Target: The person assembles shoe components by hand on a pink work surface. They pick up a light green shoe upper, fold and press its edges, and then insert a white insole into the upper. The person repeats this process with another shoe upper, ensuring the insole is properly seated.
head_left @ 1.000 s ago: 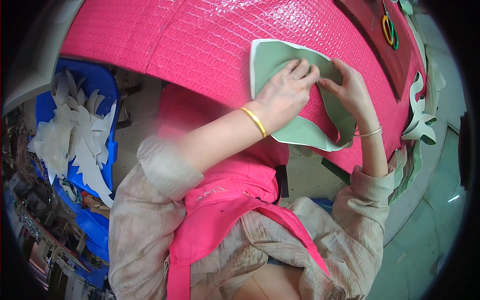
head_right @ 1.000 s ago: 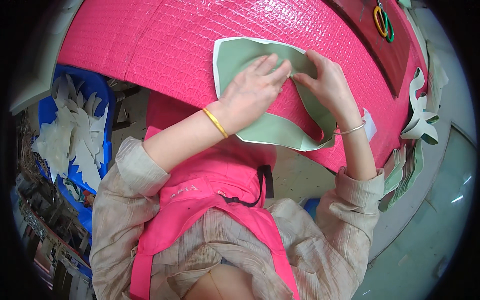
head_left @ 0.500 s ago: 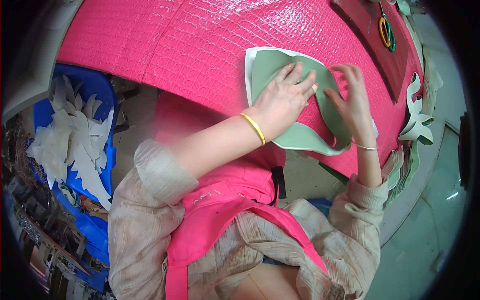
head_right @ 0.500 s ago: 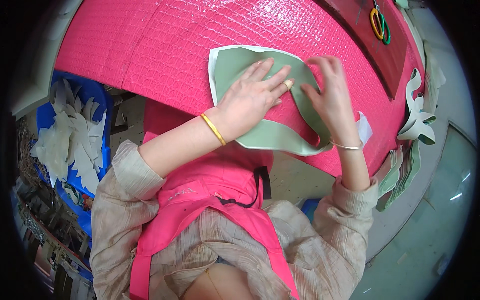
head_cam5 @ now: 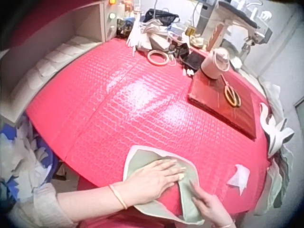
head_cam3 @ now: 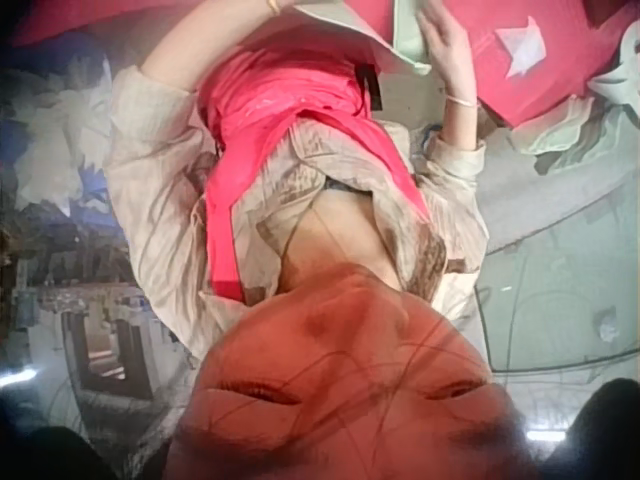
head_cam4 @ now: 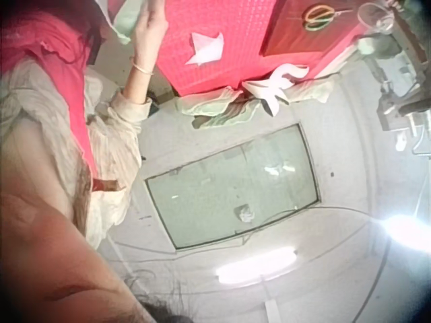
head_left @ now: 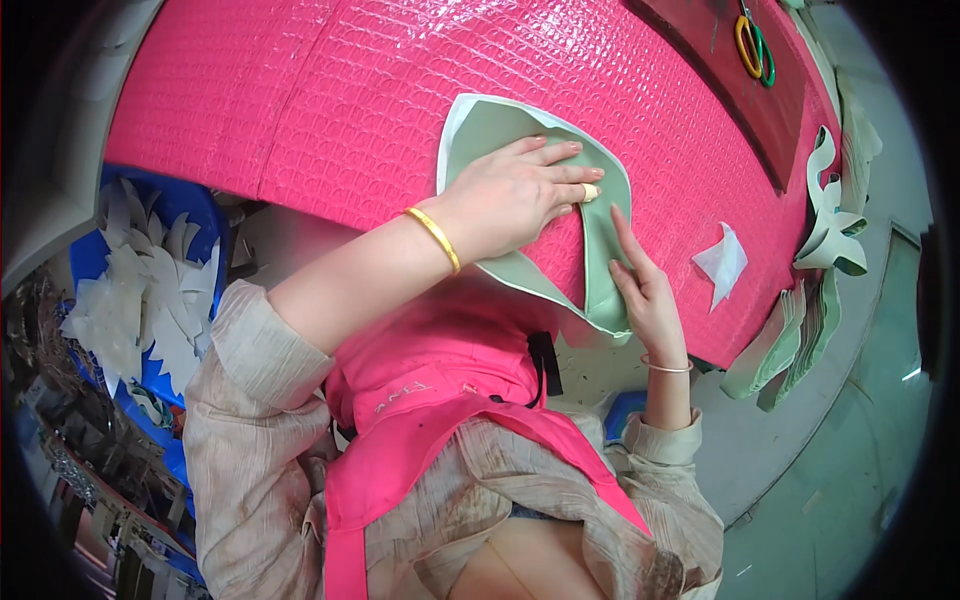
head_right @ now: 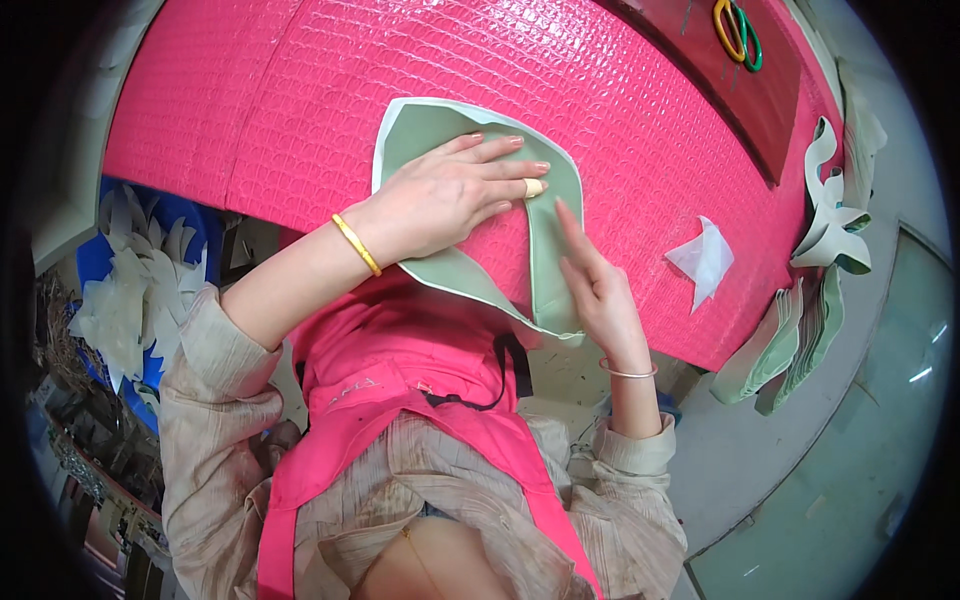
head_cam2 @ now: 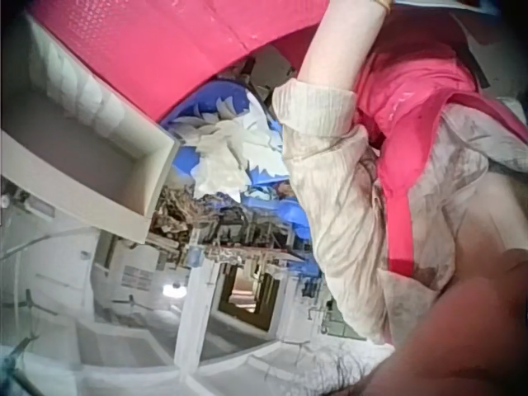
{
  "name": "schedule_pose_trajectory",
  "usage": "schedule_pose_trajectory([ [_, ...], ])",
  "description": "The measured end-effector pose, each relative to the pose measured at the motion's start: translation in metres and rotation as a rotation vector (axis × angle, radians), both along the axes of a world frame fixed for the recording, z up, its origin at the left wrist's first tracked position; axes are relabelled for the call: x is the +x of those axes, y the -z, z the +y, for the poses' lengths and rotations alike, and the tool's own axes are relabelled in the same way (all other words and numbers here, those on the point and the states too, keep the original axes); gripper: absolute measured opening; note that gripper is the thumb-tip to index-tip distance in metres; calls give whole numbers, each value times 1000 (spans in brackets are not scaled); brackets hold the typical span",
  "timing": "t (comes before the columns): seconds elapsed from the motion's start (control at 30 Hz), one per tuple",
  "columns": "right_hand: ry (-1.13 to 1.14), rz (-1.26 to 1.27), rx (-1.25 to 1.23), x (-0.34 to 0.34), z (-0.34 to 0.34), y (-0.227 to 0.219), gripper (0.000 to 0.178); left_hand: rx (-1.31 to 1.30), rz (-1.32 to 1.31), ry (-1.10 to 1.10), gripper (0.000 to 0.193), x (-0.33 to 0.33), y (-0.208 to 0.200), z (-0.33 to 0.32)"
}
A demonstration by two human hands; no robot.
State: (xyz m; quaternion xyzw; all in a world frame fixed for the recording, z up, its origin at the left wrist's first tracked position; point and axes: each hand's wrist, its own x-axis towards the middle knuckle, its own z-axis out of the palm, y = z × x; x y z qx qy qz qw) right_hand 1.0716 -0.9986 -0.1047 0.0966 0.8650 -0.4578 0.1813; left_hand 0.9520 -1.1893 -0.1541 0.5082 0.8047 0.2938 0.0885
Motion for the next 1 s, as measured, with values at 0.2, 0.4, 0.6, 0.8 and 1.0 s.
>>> schedule_pose_trajectory([
  [0.2, -286, -82, 255, -23, -7, -17, 52, -38, 17, 37, 34, -2, 0, -2],
  [0.4, -327, -7, 279, -1, -5, -15, 46, -36, 55, 51, 38, -5, 1, -3],
  [0.6, -452, -32, 601, -1, -14, -41, 43, 22, 85, 37, 40, -1, 2, -3],
  [0.8, -536, 333, 459, -43, -18, -3, 64, 91, 22, -99, 42, 0, 1, -18],
  [1.0, -678, 348, 658, -82, -21, 9, 70, -5, 158, -408, 44, -21, 3, -14],
])
